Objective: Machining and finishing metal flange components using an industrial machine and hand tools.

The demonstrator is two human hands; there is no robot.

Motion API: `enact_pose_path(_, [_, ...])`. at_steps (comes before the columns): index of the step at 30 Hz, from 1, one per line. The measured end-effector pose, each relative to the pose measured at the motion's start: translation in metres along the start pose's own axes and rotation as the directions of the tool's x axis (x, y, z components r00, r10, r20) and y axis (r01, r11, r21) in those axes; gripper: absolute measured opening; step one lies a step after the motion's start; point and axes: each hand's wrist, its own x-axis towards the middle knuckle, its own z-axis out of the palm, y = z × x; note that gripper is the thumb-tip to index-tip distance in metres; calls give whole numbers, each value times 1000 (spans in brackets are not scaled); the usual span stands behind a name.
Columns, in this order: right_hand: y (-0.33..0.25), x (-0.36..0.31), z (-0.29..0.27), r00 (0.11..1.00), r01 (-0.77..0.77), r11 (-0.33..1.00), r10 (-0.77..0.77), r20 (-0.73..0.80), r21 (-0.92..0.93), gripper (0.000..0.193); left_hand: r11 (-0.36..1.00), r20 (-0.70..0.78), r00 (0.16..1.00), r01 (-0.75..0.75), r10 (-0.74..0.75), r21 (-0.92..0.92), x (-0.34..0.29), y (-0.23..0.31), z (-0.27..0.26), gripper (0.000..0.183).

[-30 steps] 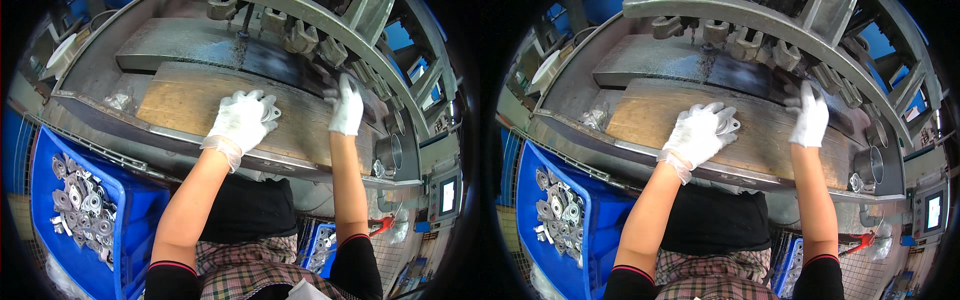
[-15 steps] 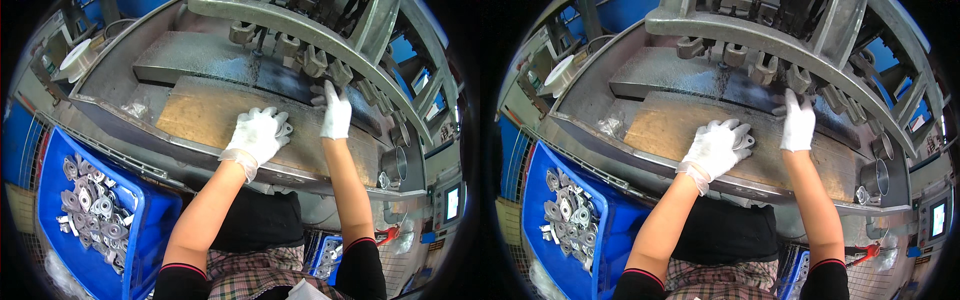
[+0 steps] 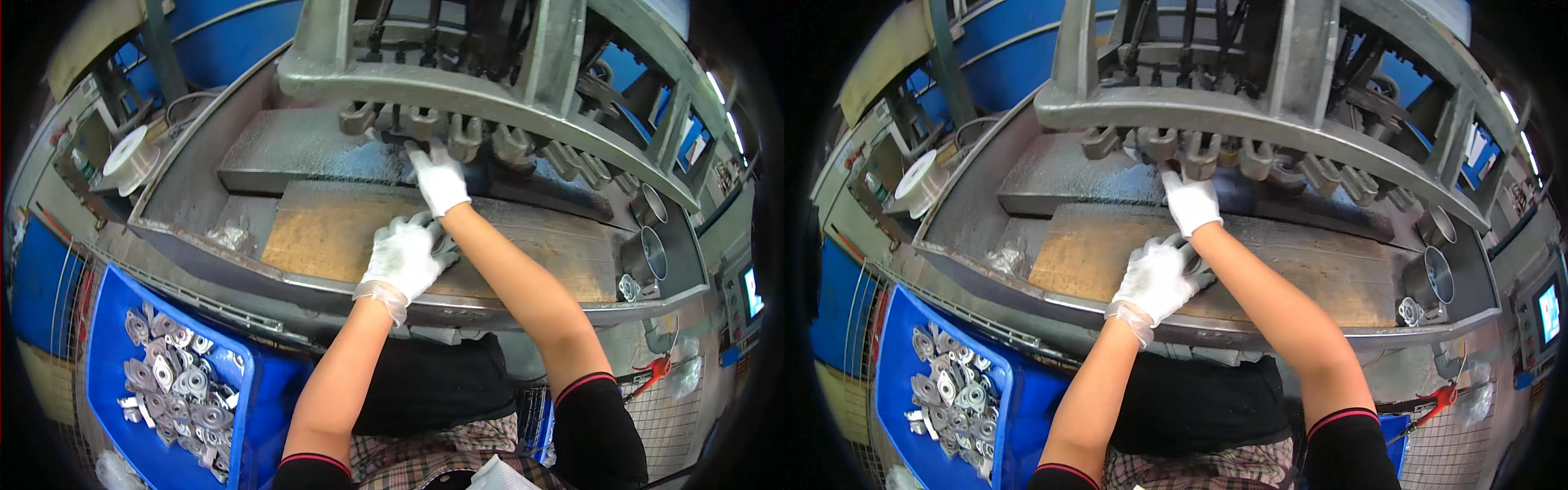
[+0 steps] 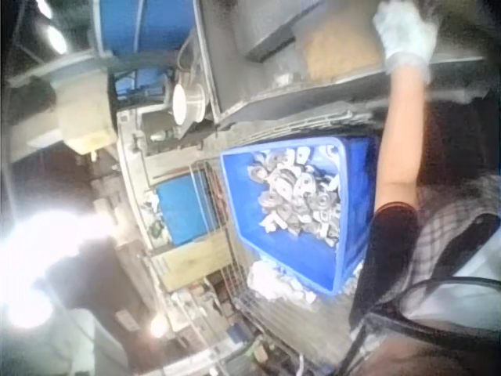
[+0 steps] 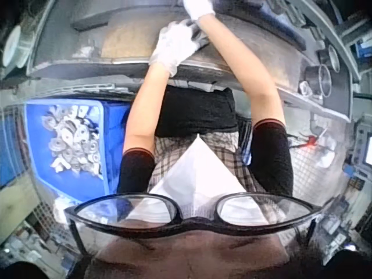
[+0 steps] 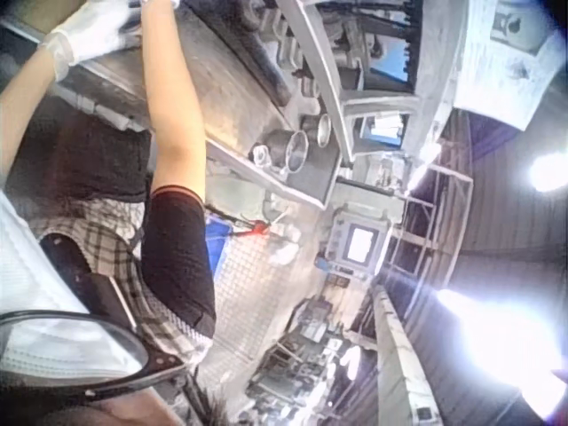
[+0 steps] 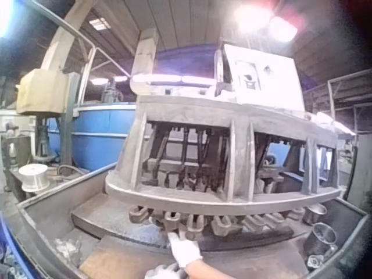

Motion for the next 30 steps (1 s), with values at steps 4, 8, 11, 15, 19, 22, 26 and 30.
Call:
enact_pose_path(4, [12, 4, -16, 926, -371, 840, 366, 91, 396, 40, 1000, -29, 1000, -8, 7, -19, -2, 4, -3, 54])
enact_pose_path(8, [18, -9, -86, 915, -403, 879, 396, 78, 254, 35, 1000, -9, 1000, -1, 1, 25, -2, 6, -4, 60])
enact_pose_path(11, [17, -37, -151, 928, -360, 867, 372, 33, 344, 34, 1000, -38, 999, -16, 16, 19, 0, 8, -2, 59])
enact_pose_path(15, [16, -85, -255, 906, -336, 887, 397, -150, 318, 28, 998, -50, 999, -13, 17, 65, 2, 12, 0, 60])
enact_pose_path(19, [26, -121, -368, 863, -215, 976, 208, -461, 37, 20, 998, -18, 1000, 20, -19, 55, 4, 16, 1, 63])
enact_pose_path(22, [44, -141, -438, 744, -258, 964, 244, -622, 69, 17, 995, 17, 999, 32, -33, 91, 5, 17, 2, 66])
enact_pose_path(26, [87, -160, -489, 734, -437, 883, 241, -635, -170, 16, 995, 9, 1000, 20, -21, 94, 4, 16, 4, 68])
enact_pose_path(30, [124, -164, -508, 749, -566, 781, 354, -560, -263, 20, 998, 3, 1000, -19, 19, 53, 8, 15, 1, 65])
